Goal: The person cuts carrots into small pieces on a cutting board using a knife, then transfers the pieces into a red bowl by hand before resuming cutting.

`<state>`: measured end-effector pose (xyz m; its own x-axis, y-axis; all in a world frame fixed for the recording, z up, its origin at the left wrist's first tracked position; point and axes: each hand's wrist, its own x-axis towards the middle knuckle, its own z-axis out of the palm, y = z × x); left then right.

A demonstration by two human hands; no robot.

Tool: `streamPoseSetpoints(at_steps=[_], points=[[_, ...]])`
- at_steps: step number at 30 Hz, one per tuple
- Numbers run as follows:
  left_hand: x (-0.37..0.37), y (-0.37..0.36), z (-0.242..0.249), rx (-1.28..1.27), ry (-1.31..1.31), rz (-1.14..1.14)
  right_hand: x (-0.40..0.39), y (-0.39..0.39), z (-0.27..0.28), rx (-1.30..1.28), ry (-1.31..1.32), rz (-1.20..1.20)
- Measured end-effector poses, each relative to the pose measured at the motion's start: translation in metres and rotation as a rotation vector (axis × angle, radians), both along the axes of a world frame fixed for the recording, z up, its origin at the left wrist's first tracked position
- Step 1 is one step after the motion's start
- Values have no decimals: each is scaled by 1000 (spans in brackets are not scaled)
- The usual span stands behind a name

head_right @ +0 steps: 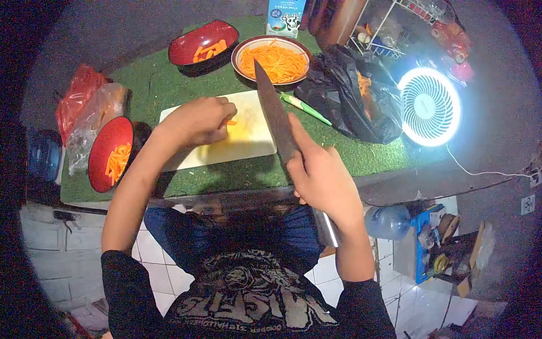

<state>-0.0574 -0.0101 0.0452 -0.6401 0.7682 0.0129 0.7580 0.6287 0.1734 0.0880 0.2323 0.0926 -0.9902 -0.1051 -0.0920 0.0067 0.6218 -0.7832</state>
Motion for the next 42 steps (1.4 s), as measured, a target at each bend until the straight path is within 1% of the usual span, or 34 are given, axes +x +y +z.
streamPoseSetpoints(at_steps=[2,5,8,11,14,18,20,23,26,27,31,34,35,37,38,40,42], points=[[0,-1,2,19,-16,-39,1,4,-4,-24,-8,-11],[3,4,9,-50,-66,15,1,10,-12,-63,-19,-26],[4,0,-1,87,-40,0,1,10,-12,-74,-33,-37],[10,-2,5,139,-64,37,1,9,-13,-57,-31,-24],[12,-13,16,199,-26,35,-1,7,-10,-24,-51,-7],[41,-63,67,350,-42,231,-5,-8,-3,-13,-78,41],[65,-98,92,261,-146,494,-8,-15,-5,14,-40,93],[83,-154,90,309,-246,597,-15,-32,-6,66,57,189],[90,-202,63,215,-178,593,-22,-57,-1,103,109,285],[95,-205,64,196,-227,661,-24,-67,6,118,104,318],[108,-226,53,259,-112,535,-37,-103,15,184,441,505],[117,-239,56,226,-69,531,-48,-125,23,153,389,641],[122,-238,58,277,-59,625,-52,-132,22,110,328,651],[135,-227,70,383,-27,802,-60,-141,26,206,387,738],[138,-221,71,418,102,753,-64,-145,27,255,415,781],[143,-200,69,480,353,659,-69,-153,26,258,462,815],[142,-174,63,500,363,574,-73,-162,28,301,512,853]])
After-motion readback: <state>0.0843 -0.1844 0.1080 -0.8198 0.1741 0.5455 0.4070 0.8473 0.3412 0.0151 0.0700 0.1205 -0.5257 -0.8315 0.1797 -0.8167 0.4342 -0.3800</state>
